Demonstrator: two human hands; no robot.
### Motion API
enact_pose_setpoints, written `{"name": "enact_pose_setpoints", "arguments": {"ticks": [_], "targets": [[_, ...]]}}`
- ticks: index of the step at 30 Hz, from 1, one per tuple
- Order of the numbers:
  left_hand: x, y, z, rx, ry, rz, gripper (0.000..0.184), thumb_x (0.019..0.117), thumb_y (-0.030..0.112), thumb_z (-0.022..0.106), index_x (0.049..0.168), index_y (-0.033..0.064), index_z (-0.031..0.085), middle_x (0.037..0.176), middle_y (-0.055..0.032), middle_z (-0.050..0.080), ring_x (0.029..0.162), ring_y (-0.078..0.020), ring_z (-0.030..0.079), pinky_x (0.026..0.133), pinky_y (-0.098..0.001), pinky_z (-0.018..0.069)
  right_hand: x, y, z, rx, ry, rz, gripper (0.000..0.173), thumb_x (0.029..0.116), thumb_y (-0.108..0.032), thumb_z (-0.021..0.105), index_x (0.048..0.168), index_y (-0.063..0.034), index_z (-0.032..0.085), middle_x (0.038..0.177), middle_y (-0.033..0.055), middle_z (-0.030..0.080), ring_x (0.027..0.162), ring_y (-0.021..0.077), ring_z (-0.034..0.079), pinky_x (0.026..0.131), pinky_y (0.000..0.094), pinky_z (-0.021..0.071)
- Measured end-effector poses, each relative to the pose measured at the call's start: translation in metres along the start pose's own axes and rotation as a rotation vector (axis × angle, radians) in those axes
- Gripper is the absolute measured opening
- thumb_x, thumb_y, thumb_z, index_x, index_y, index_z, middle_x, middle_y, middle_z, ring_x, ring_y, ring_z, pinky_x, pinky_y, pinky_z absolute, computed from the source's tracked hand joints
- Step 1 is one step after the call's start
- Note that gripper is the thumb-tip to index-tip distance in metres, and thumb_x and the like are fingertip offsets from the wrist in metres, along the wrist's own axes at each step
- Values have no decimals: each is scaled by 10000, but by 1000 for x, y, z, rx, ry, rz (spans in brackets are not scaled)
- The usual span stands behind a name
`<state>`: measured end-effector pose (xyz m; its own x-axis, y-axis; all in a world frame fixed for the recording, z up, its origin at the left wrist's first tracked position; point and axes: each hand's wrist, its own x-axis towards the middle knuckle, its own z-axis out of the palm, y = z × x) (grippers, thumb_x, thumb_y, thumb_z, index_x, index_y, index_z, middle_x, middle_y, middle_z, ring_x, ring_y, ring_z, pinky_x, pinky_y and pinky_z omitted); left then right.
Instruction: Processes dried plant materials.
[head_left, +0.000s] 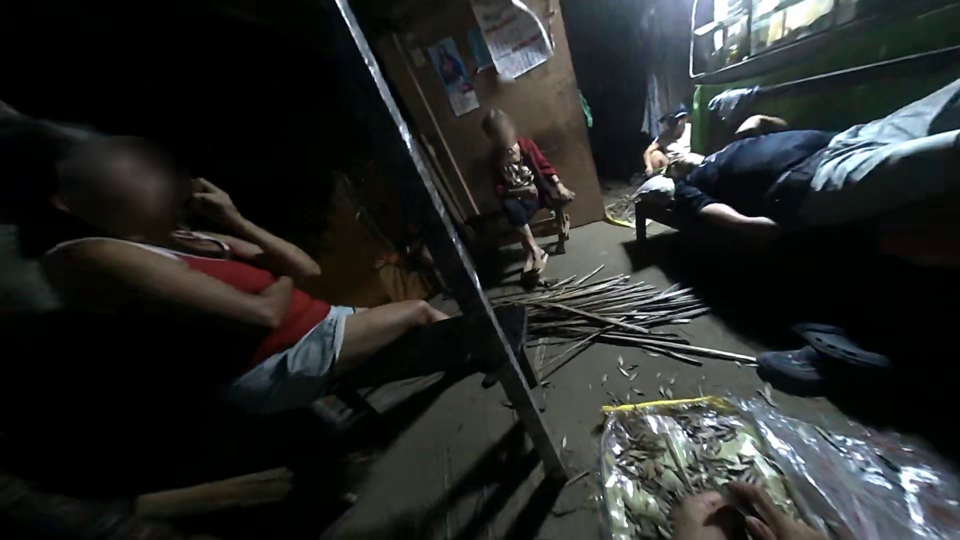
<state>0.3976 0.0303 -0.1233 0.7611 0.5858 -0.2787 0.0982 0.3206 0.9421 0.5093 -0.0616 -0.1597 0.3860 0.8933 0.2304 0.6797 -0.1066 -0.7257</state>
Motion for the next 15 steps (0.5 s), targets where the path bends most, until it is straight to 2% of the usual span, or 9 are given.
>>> {"name": "enact_pose_setpoints", "arguments": {"ticks": [2,5,8,10,13,15], "targets": [[-2,1,3,3,29,-20,232,1044,5,389,982,23,612,697,79,535,539,34,426,505,-152,384,-1,-3,0,-36,15,-1,532,1081,-322,335,1290,110,566,1028,301,698,860,505,699,704,681,527],[-2,-2,8,-8,92,-76,217,1034,-6,422,978,14,630,714,65,562,570,22,463,538,-167,410,-5,-2,4,-65,44,-5,532,1072,-326,347,1233,110,607,939,289,710,769,488,709,633,662,536],[4,-3,13,29,123,-51,189,1018,-17,465,948,2,640,723,51,589,598,16,500,564,-175,429,0,2,6,-59,57,1,525,1085,-335,338,1188,94,623,894,274,706,746,473,707,615,652,534],[6,-6,14,61,125,-35,174,1004,-31,477,979,-29,649,768,19,607,657,-10,538,627,-205,467,1,3,8,-57,55,23,538,1092,-345,317,1170,90,624,889,273,699,757,473,703,623,648,531],[6,-10,19,101,150,-44,183,983,-37,484,1009,-38,665,807,-9,628,688,-29,553,643,-227,473,1,-1,7,-30,113,52,613,1097,-395,279,1116,101,639,830,264,692,738,449,708,628,622,542],[3,-7,21,152,146,-70,215,975,-37,504,1103,-63,675,911,-70,663,760,-63,574,703,-263,491,-1,-3,6,47,105,109,624,1100,-395,262,1097,110,629,843,270,680,772,438,702,675,621,542]]}}
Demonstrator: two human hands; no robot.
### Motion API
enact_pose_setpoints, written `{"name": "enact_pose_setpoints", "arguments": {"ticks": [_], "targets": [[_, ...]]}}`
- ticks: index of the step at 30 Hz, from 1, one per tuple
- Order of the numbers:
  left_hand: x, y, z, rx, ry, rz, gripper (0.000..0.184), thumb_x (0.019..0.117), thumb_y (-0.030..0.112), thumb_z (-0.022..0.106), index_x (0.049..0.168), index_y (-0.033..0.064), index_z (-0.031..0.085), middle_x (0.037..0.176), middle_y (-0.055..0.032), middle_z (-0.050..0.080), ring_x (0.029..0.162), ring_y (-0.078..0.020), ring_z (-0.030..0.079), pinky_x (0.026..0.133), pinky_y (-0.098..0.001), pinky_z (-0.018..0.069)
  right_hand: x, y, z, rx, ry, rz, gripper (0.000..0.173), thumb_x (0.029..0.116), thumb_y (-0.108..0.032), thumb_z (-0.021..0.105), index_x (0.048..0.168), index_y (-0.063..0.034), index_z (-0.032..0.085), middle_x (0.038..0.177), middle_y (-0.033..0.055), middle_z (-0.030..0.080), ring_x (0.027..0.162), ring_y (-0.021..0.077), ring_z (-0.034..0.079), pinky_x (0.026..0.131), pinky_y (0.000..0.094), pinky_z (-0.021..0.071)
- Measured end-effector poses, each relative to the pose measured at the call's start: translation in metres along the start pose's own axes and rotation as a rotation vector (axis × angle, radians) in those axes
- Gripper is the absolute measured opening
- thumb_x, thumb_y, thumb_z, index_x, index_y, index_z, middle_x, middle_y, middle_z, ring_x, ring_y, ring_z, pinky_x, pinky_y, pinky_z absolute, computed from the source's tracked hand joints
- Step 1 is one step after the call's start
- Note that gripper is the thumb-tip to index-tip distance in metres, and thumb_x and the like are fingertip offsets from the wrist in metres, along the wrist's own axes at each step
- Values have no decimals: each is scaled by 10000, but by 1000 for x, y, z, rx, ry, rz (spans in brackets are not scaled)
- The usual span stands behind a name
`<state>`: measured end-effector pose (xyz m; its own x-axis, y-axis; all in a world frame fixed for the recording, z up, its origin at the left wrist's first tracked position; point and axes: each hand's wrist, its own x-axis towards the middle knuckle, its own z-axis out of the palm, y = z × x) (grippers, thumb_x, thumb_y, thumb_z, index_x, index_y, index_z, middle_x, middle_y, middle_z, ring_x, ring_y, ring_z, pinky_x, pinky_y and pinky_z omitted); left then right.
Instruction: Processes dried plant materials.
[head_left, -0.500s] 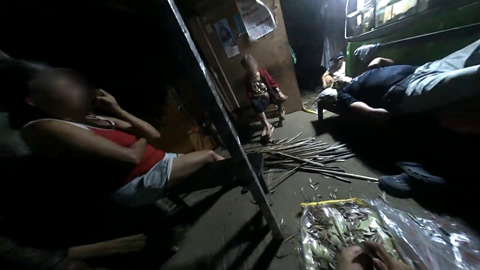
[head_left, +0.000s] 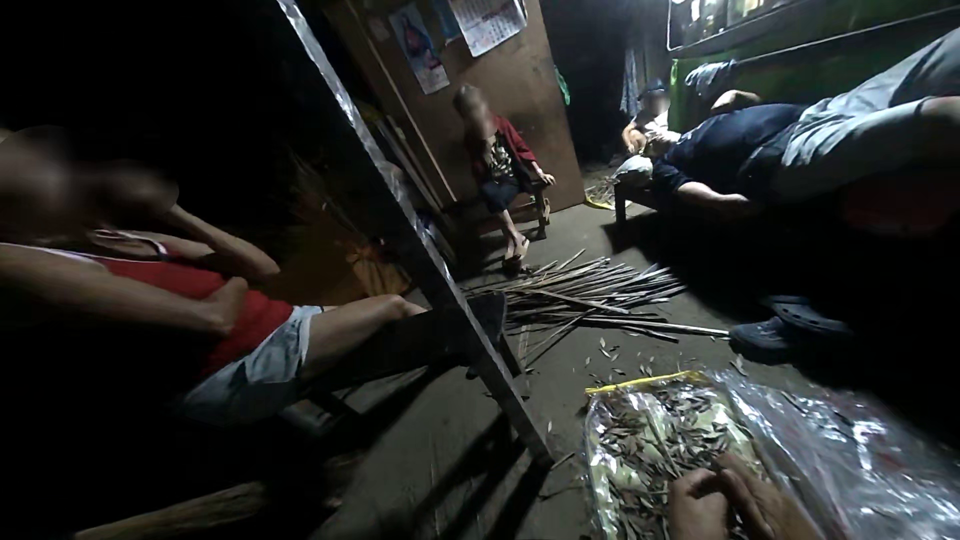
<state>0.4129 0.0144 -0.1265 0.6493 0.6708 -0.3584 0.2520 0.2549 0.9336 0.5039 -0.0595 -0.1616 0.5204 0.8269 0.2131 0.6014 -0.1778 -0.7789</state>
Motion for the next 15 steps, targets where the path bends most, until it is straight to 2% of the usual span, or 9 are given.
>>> {"name": "enact_pose_setpoints", "arguments": {"ticks": [1,3,6,9,10,11,12,13,15], "targets": [[-2,3,-1,25,-16,-16,234,980,-35,509,1152,-70,663,958,-92,668,789,-75,579,733,-275,497,0,-1,0,57,-19,44,627,1097,-389,258,1103,121,623,870,283,674,810,443,695,714,629,532],[-3,9,-2,57,-53,-37,242,993,-14,511,1182,-74,650,961,-94,660,782,-79,561,737,-278,485,2,2,0,155,-23,111,638,1099,-399,243,1098,120,615,897,264,662,846,389,678,770,586,531],[0,6,-3,81,-112,47,173,1027,69,520,976,-15,662,713,47,557,579,8,441,569,-190,391,5,7,-2,301,-11,260,569,1104,-312,253,1152,146,588,945,238,637,877,284,622,837,483,506],[8,5,-11,101,-149,69,223,1067,116,466,985,-2,637,688,68,493,554,9,408,536,-178,366,10,15,2,406,-20,324,471,1100,-268,261,1100,88,568,837,84,551,729,127,530,700,335,479],[11,4,-13,141,-132,65,223,1073,138,467,1033,-6,631,720,42,505,579,-15,434,555,-199,391,12,17,4,446,-35,341,433,1089,-247,298,1143,89,567,856,81,562,714,118,532,679,319,486],[13,5,-15,201,-119,64,237,1078,150,470,1122,-28,619,798,-18,551,649,-65,491,620,-250,442,13,17,3,493,-66,376,418,1087,-227,343,1226,103,558,899,111,582,717,143,543,680,335,497],[13,8,-17,276,-112,56,280,1079,158,482,1231,-51,589,926,-111,625,765,-144,578,726,-327,505,14,17,4,551,-93,446,400,1085,-264,375,1267,55,535,848,52,551,652,96,506,609,282,464],[11,12,-18,355,-108,44,324,1078,166,494,1306,-59,547,1009,-170,651,848,-205,620,800,-384,519,14,15,4,611,-105,511,367,1069,-295,417,1250,3,528,757,-9,514,568,53,464,524,238,421],[11,19,-17,523,-113,17,369,1073,164,513,1369,-56,492,1088,-223,661,954,-290,661,882,-454,530,16,12,-1,726,-148,587,305,1055,-293,479,1189,-27,544,668,-40,478,494,40,422,462,222,381]]}}
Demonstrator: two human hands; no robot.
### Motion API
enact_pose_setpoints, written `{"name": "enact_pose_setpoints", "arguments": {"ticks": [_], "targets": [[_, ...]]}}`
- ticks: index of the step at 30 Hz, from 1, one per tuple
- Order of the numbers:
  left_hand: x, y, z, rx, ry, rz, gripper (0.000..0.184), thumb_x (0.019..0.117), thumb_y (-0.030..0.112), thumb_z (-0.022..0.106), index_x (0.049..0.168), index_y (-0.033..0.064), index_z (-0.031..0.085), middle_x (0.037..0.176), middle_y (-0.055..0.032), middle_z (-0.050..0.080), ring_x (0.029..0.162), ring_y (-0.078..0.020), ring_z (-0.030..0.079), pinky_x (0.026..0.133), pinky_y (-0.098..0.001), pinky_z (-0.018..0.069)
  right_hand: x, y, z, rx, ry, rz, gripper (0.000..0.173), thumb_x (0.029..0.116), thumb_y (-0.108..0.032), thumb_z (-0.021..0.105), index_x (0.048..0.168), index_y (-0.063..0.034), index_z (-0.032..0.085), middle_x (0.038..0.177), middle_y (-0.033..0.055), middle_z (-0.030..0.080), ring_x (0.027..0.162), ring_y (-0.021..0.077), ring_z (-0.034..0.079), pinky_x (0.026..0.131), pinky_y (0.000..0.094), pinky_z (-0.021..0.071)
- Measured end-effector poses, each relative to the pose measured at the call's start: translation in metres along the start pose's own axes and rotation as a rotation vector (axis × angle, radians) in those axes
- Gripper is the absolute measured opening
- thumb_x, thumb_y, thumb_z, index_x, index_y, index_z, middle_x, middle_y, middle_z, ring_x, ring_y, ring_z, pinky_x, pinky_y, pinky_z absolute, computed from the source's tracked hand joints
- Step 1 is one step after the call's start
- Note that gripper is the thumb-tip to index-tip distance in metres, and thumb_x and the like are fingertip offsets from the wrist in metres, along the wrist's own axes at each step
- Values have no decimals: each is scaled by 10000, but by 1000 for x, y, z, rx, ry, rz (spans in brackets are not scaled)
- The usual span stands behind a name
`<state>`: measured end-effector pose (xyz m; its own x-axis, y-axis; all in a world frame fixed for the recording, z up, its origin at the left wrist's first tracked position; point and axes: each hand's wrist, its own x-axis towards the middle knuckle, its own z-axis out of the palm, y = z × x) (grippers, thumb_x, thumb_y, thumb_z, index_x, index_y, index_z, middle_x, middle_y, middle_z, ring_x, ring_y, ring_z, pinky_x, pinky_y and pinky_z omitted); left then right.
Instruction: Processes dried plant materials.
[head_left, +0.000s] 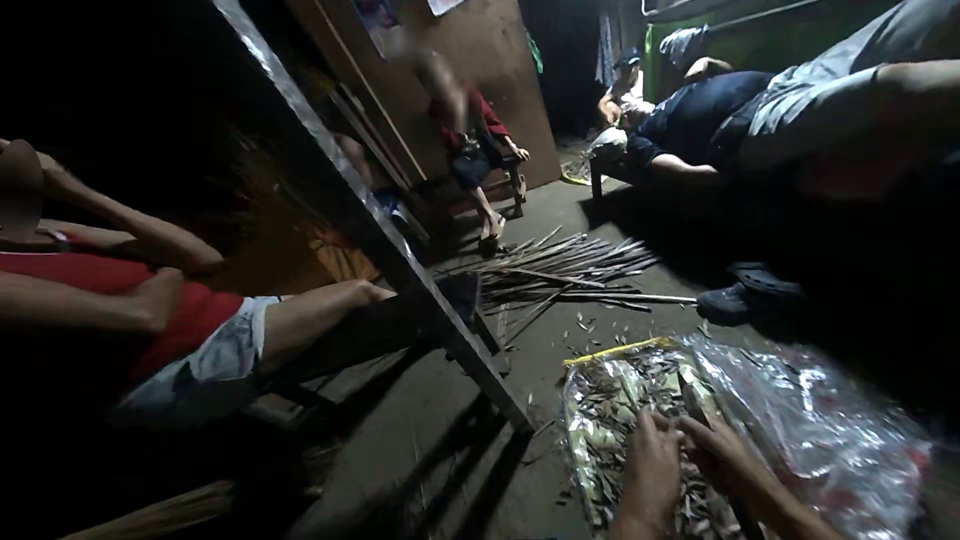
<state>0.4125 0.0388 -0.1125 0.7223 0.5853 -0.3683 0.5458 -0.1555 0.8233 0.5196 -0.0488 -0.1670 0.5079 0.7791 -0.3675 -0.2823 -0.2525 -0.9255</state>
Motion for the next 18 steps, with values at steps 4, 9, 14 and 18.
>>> {"name": "enact_pose_setpoints", "arguments": {"ticks": [4,9,14,18], "targets": [[-4,5,0,179,-95,-52,367,1076,130,478,1400,-41,444,1126,-237,650,1022,-335,664,916,-486,527,-11,-9,-7,123,-117,53,74,998,-68,505,1023,-63,574,637,-62,499,459,7,416,427,173,364],[-3,-1,-1,126,-153,13,376,1072,143,491,1388,-56,450,1008,-213,650,875,-296,654,827,-468,539,-10,-15,-13,145,-130,20,106,964,-40,504,1006,-86,590,645,-75,534,474,1,439,440,175,377],[3,-15,-21,-10,-303,16,315,1105,190,410,1283,-20,561,897,-55,590,702,-91,532,661,-273,469,-6,-14,-25,217,4,-19,133,1019,-56,414,1033,-71,546,622,-60,501,449,14,425,418,182,375],[0,-12,-30,-134,-298,-17,243,1085,148,461,1190,-5,617,787,28,559,584,-6,479,550,-178,416,-6,-21,-28,264,17,-7,126,1042,-65,413,994,-80,528,602,-62,474,431,4,397,400,162,345]]}}
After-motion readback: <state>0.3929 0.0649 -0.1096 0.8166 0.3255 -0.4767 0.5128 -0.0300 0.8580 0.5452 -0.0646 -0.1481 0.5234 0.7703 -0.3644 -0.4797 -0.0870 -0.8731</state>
